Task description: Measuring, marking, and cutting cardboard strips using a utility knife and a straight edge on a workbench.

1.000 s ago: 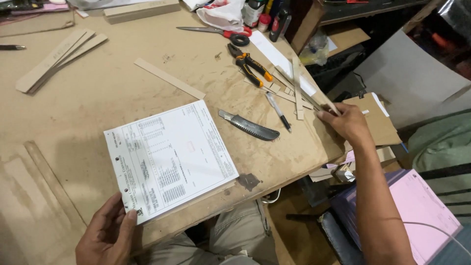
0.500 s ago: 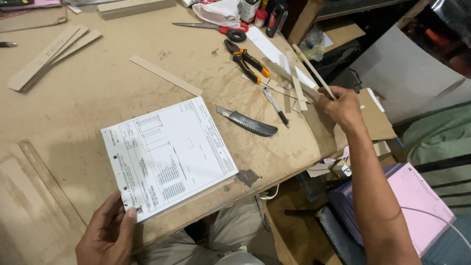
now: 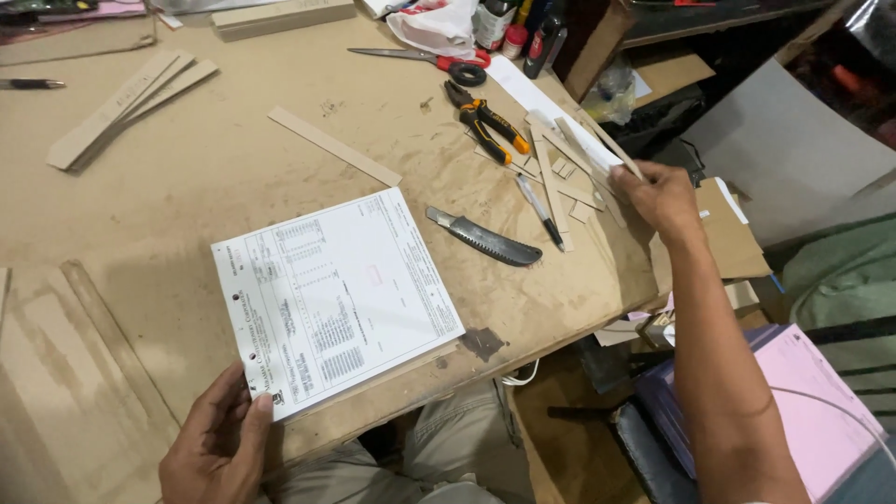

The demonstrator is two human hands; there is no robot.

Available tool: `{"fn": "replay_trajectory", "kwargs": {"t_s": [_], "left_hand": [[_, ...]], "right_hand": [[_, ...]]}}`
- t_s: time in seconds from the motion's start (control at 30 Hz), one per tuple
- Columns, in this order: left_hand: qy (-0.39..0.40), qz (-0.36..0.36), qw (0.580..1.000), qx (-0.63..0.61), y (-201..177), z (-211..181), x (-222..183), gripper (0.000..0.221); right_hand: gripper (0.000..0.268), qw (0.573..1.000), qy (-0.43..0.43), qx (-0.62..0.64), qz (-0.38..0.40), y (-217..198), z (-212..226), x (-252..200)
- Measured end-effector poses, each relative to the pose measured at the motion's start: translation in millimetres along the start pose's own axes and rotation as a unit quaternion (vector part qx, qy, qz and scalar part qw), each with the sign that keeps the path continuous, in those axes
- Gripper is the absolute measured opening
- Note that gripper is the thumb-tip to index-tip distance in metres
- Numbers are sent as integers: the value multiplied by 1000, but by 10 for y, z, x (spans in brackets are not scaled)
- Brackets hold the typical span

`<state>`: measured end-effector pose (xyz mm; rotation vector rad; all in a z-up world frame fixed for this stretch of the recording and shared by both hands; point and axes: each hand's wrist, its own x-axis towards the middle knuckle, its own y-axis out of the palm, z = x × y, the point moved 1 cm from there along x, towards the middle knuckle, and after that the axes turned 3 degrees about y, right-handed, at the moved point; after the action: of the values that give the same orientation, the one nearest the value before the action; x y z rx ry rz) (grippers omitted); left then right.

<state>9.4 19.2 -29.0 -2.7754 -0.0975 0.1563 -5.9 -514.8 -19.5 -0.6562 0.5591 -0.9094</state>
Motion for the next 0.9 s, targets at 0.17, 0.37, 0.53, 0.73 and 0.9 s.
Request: {"fn": "replay_trajectory", "kwargs": {"t_s": [0.17,0.37,0.53,0.73,0.9], "left_hand": [[11,1,1000,-7,19,-85,-28,48],[16,-7,1000,-21,34,-58,-17,46],[-9,-4,1000,-9,22,-140,-47,47],[-57,-12,998,-9,12,-153,-42,44],[-45,-8,999,-12,3,-17,-4,46]], "right_hand": [[23,999,-27,-26,34,1,191,-376],[28,994,-23,-54,93,107,78,-401],[21,993,36,-26,106,9,124,-451],[16,987,-124,-37,-94,-210,-229,7],[13,954,-121,160,-224,-394,-557,295]]}}
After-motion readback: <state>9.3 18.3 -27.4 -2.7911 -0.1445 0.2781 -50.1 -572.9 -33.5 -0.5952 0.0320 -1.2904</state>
